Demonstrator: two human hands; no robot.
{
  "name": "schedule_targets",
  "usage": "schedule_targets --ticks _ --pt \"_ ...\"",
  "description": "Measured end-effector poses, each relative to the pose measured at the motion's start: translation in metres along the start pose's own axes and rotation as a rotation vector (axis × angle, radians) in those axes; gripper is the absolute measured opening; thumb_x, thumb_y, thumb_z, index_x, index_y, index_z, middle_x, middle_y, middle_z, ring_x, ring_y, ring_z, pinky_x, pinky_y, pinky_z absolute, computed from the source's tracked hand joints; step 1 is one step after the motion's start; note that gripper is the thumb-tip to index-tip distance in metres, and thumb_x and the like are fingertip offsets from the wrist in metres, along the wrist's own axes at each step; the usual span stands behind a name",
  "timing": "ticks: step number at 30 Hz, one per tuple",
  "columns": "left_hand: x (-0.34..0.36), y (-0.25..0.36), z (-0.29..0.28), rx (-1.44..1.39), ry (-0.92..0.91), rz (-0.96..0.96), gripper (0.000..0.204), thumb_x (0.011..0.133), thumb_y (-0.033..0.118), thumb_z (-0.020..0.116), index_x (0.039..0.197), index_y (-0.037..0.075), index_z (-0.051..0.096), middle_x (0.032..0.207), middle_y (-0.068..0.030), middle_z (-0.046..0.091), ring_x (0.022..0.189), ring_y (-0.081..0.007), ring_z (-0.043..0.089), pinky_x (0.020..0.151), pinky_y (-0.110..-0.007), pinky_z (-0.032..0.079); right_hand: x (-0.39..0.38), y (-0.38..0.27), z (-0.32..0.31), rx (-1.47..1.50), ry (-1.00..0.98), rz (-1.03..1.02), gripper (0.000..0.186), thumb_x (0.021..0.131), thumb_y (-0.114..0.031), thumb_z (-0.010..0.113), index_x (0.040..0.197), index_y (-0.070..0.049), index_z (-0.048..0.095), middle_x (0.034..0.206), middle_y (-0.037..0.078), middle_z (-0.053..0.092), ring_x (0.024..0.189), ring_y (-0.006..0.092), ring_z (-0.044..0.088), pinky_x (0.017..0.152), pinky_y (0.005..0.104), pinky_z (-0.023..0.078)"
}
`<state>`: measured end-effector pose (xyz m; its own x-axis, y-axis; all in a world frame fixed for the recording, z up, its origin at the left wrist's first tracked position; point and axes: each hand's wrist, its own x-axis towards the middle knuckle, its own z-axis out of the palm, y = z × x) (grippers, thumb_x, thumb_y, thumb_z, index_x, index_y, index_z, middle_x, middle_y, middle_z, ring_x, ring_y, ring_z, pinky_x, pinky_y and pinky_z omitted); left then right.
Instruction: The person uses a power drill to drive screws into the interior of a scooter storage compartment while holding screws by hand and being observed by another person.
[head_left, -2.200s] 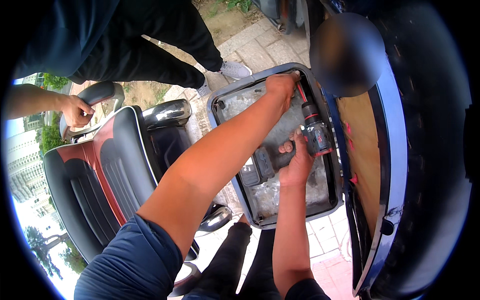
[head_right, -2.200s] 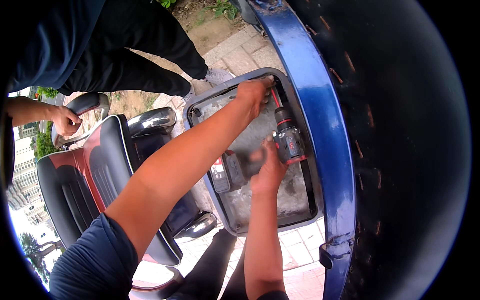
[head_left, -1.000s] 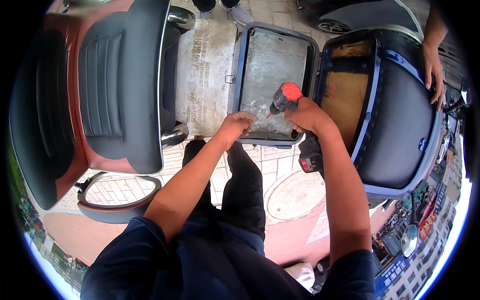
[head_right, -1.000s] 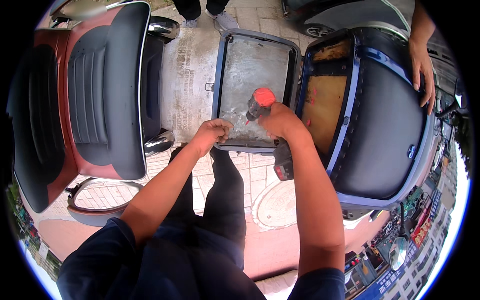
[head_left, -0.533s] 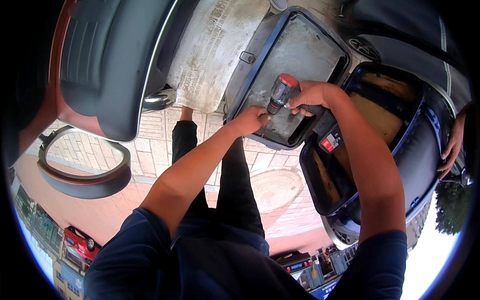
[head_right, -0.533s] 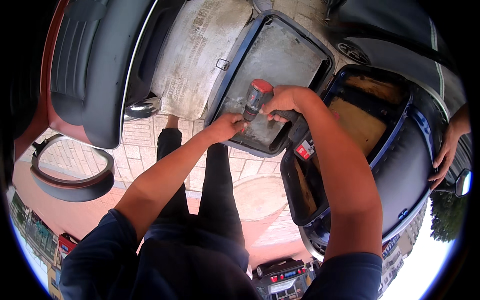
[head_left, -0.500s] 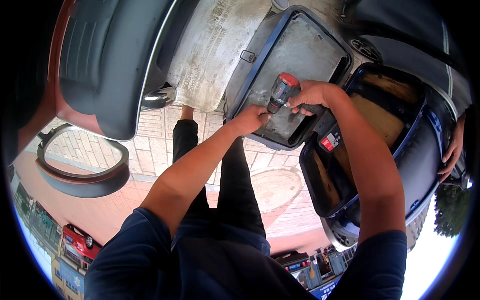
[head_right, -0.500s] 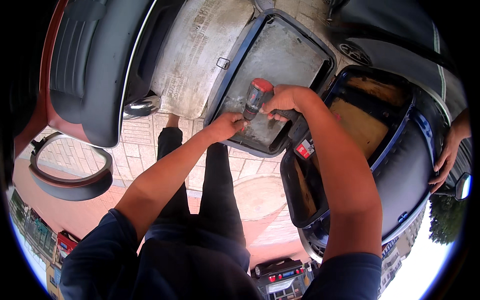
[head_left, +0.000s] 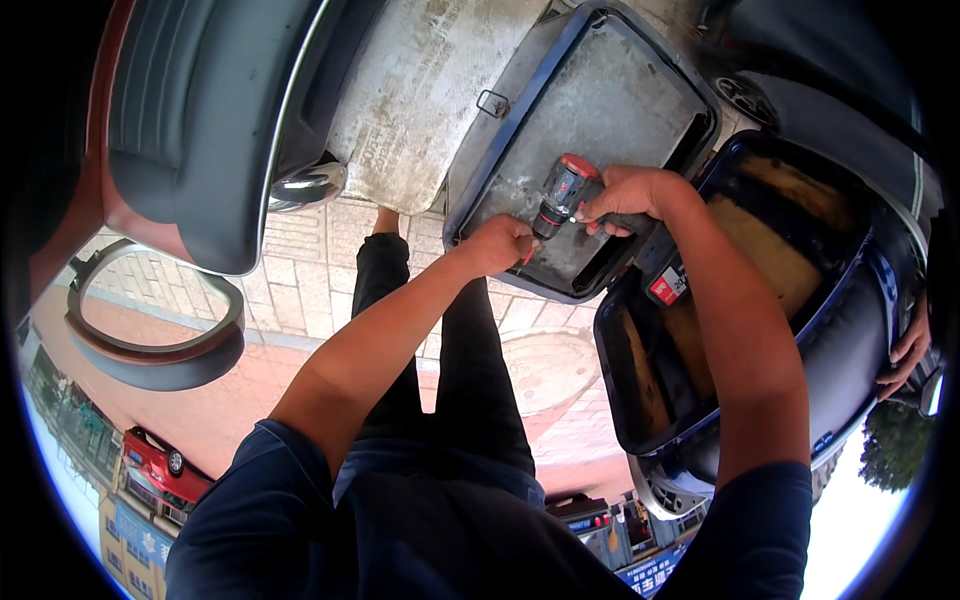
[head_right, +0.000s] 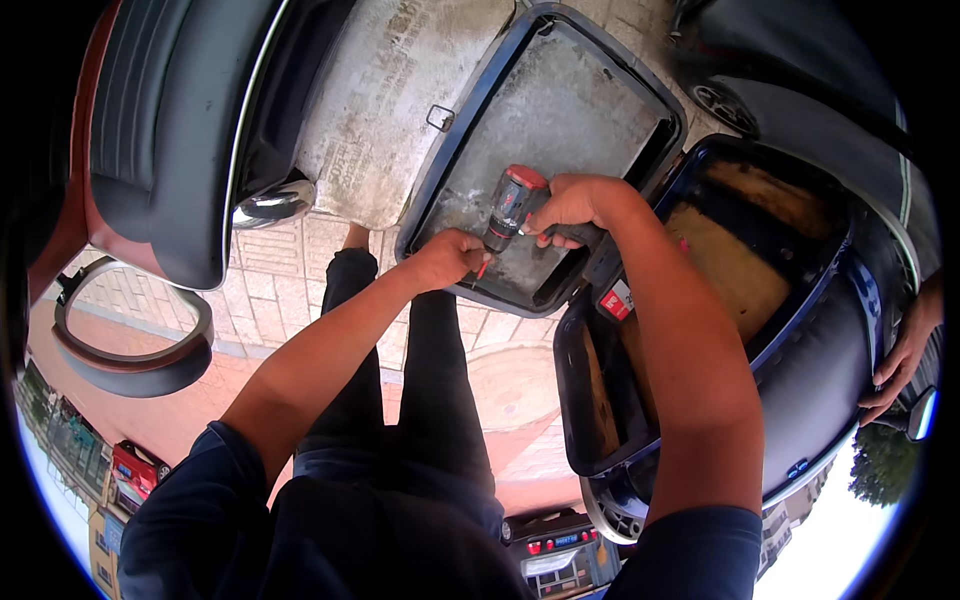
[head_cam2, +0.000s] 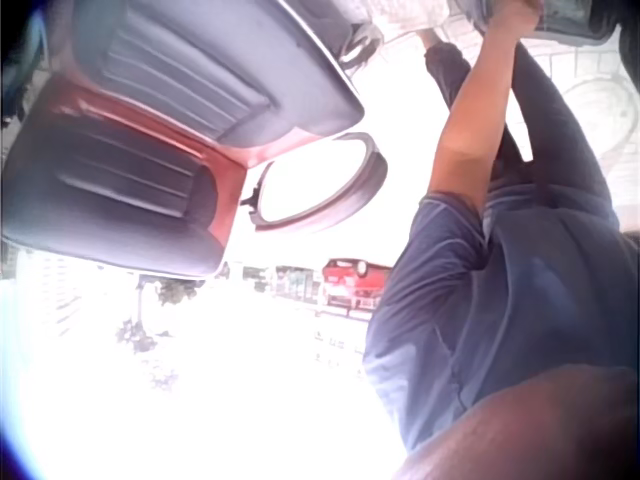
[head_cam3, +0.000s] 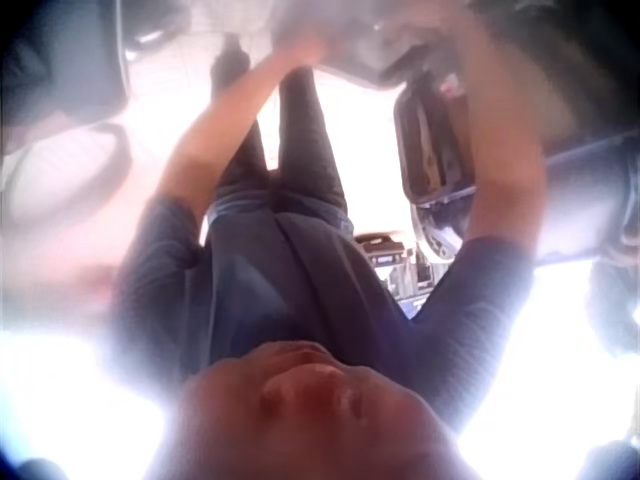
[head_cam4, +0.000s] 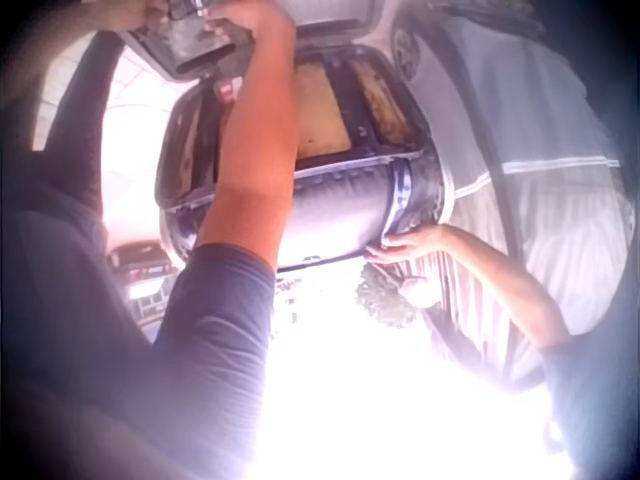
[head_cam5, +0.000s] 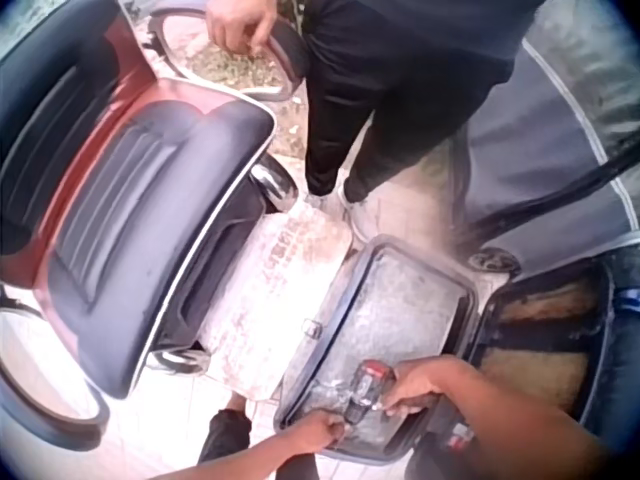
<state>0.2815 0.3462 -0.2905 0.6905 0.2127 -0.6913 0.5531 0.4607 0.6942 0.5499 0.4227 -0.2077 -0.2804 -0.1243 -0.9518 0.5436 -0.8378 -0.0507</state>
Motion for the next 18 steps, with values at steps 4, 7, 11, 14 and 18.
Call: schedule_targets --ticks 4,7,11,14,18 --pt "-0.003 -0.002 0.004 -0.081 0.011 -0.003 0.023 0.1 0.018 0.063 0.092 -0.001 0.073 0.073 -0.0083 0.067 0.07 -0.0144 0.06 0.069 -0.033 0.049 0.003 0.003 0.002 0.005 -0.011 -0.033 0.025 0.089 -0.019 0.078 0.101 0.003 0.07 0.086 0.009 0.072 0.061 0.015 0.06 0.053 0.0301 0.05" --pt "-0.004 -0.001 0.002 -0.089 0.002 -0.032 0.023 0.101 0.017 0.062 0.092 -0.001 0.073 0.074 -0.008 0.067 0.07 -0.0143 0.06 0.069 -0.033 0.049 0.008 0.005 -0.001 0.043 -0.007 0.001 0.026 0.089 -0.019 0.078 0.101 0.003 0.07 0.085 0.009 0.072 0.061 0.0153 0.061 0.052 0.0305 0.05" --pt "-0.004 0.0 0.002 -0.051 0.005 -0.034 0.024 0.101 0.018 0.062 0.091 0.0 0.073 0.074 -0.0072 0.068 0.07 -0.0143 0.06 0.07 -0.033 0.049 0.011 0.004 -0.005 0.031 -0.052 -0.012 0.036 0.087 -0.021 0.081 0.107 0.006 0.069 0.091 0.013 0.073 0.067 0.0175 0.064 0.054 0.0304 0.054" --pt "-0.004 0.002 0.001 -0.04 0.008 -0.037 0.025 0.102 0.018 0.061 0.089 0.0 0.072 0.073 -0.0067 0.068 0.07 -0.0142 0.059 0.07 -0.033 0.049 0.011 0.005 -0.006 0.035 -0.055 -0.015 0.036 0.087 -0.021 0.081 0.107 0.006 0.069 0.091 0.013 0.073 0.067 0.0174 0.064 0.054 0.0304 0.054" --pt "-0.003 0.001 0.002 -0.05 0.005 -0.035 0.025 0.102 0.018 0.061 0.089 0.0 0.073 0.074 -0.0069 0.068 0.07 -0.0143 0.059 0.069 -0.033 0.048 0.01 0.002 -0.004 0.028 -0.045 -0.017 0.031 0.087 -0.02 0.08 0.102 0.005 0.07 0.086 0.012 0.072 0.063 0.0164 0.063 0.052 0.0305 0.052"
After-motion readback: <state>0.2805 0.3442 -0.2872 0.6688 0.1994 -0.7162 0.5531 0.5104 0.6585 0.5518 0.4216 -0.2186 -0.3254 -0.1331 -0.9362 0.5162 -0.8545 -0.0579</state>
